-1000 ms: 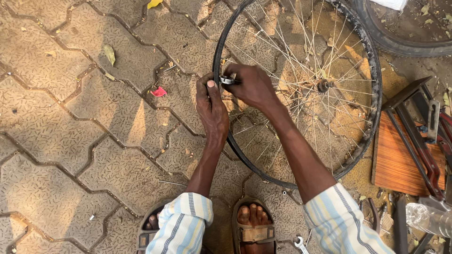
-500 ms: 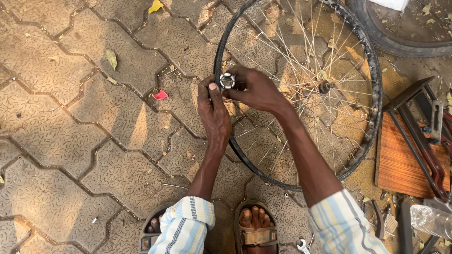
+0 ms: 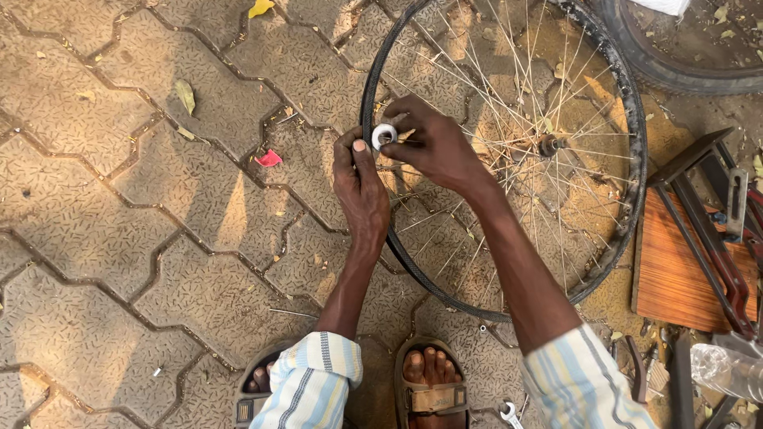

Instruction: The person works on a bicycle wheel lying on the paved ground, holding a small spoke wrench and turning spoke nipples at the rim to adjust spoke tension. They steady the rim with one hand while rotating the wrench with the other, working around the rim section by section.

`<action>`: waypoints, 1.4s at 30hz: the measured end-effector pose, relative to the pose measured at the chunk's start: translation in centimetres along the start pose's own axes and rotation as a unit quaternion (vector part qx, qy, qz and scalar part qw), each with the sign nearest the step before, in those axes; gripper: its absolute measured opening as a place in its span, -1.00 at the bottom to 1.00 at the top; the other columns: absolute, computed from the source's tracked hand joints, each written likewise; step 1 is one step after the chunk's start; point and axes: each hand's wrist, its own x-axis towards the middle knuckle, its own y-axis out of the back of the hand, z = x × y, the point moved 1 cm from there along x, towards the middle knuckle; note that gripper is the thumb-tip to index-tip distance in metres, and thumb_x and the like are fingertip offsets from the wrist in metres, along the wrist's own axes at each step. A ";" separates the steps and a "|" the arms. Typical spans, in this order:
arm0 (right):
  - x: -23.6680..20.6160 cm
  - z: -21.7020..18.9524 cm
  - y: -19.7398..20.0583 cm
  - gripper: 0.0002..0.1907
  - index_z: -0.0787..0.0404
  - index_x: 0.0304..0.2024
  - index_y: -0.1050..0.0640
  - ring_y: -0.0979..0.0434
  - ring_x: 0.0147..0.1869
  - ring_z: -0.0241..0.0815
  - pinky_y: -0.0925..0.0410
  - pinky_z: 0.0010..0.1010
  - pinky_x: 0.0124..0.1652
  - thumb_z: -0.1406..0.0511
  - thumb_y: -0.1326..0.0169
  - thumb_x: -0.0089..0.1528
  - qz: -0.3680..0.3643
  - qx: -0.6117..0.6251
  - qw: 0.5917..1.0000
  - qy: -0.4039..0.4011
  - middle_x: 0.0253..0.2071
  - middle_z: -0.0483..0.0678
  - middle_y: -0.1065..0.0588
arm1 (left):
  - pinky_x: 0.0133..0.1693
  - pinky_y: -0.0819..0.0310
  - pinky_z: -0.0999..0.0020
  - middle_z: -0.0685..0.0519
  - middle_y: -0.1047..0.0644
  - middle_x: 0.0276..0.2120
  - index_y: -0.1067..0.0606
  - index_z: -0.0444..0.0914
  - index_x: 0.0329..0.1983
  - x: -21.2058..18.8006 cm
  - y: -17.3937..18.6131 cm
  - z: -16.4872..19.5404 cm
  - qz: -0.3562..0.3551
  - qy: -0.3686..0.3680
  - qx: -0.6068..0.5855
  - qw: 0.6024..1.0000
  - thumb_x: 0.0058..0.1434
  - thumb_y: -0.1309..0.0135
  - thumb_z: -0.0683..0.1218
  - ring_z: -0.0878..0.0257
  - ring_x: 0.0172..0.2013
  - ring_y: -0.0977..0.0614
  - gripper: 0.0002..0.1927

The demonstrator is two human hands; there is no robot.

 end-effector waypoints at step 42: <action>-0.3 1.3 -0.2 -0.73 0.29 0.02 -0.45 -0.61 -0.04 -0.04 -0.48 -0.38 -0.06 0.25 -0.18 0.41 -0.014 -0.030 0.959 0.282 -0.08 0.09 -0.54 | -0.28 -0.46 0.24 -0.02 -0.51 -0.24 -0.40 -0.34 0.08 -0.5 0.2 -0.5 0.012 -0.019 0.019 1.000 0.55 0.25 0.00 0.30 -0.30 -0.50 -0.67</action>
